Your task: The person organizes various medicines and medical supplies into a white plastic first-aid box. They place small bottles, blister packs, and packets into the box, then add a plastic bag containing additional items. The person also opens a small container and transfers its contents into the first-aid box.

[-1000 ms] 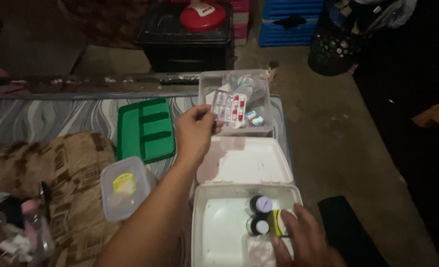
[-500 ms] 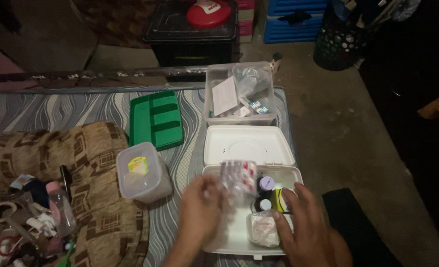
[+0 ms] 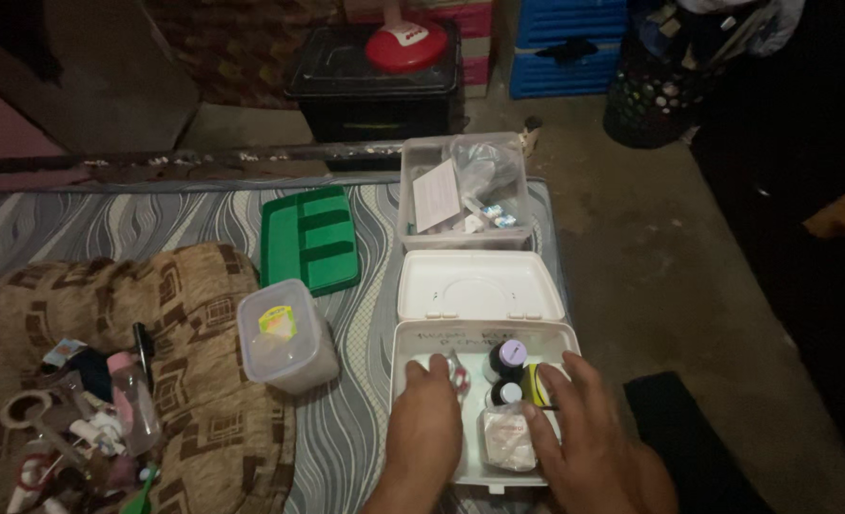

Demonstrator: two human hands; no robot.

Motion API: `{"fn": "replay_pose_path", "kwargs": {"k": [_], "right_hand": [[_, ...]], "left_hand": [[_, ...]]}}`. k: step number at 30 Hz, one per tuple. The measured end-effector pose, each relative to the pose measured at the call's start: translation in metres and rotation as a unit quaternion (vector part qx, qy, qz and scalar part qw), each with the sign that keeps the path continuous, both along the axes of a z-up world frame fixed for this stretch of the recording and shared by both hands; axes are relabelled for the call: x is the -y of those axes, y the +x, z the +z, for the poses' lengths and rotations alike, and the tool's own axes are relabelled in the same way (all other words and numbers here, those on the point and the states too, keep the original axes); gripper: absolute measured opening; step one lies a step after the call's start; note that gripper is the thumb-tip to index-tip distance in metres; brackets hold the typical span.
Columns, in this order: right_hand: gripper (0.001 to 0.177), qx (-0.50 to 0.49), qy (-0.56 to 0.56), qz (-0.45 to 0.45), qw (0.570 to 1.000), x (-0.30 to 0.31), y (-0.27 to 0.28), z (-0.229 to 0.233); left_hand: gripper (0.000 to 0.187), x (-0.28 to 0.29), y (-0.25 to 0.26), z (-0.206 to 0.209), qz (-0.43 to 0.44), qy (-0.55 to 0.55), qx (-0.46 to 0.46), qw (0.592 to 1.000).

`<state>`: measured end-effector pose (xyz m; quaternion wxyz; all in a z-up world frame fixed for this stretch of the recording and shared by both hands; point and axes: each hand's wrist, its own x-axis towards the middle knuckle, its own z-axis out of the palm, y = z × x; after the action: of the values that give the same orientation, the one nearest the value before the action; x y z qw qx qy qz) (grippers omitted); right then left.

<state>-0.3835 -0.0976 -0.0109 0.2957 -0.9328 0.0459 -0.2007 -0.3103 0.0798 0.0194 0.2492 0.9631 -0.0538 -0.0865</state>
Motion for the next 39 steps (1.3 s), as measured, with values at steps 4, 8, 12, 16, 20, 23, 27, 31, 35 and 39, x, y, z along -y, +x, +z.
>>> {"fn": "replay_pose_path", "kwargs": {"k": [4,8,12,16,20,23,27,31,35,39], "right_hand": [[0.053,-0.077,0.008,-0.005,0.997,0.003,0.002,0.002],[0.050,-0.047,-0.004,-0.010,0.999,0.001,0.001,0.004],[0.048,-0.018,0.013,0.000,1.000,0.000,0.001,0.003],[0.043,0.000,-0.036,-0.008,0.999,-0.002,0.003,0.000],[0.042,0.024,-0.048,0.009,0.999,-0.001,0.003,0.007],[0.042,0.028,-0.041,0.008,0.999,-0.004,0.001,0.012],[0.046,-0.043,-0.046,-0.008,0.998,0.000,0.002,0.009],[0.047,-0.011,-0.041,-0.002,0.999,0.002,0.004,0.001],[0.046,-0.008,-0.046,0.012,0.999,0.006,0.002,-0.004],[0.046,0.008,-0.042,0.020,0.999,0.012,0.008,-0.017]], "left_hand": [[0.028,0.005,0.026,-0.008,-0.063,0.032,0.024,0.997],[0.025,0.006,0.048,-0.022,-0.134,0.059,0.071,0.987],[0.025,0.005,0.060,-0.033,-0.186,0.106,0.039,0.976],[0.022,-0.001,0.049,-0.029,-0.202,0.089,0.014,0.975],[0.026,-0.002,0.042,-0.026,-0.194,0.045,0.016,0.980],[0.026,0.000,0.039,-0.028,-0.207,0.080,0.004,0.975],[0.033,0.001,0.038,-0.026,-0.239,0.083,-0.007,0.968],[0.049,-0.005,0.029,-0.014,-0.261,0.008,0.121,0.958],[0.039,-0.019,0.017,0.013,-0.225,-0.160,0.164,0.947],[0.023,-0.050,0.018,0.024,0.021,-0.327,0.046,0.944]]}}
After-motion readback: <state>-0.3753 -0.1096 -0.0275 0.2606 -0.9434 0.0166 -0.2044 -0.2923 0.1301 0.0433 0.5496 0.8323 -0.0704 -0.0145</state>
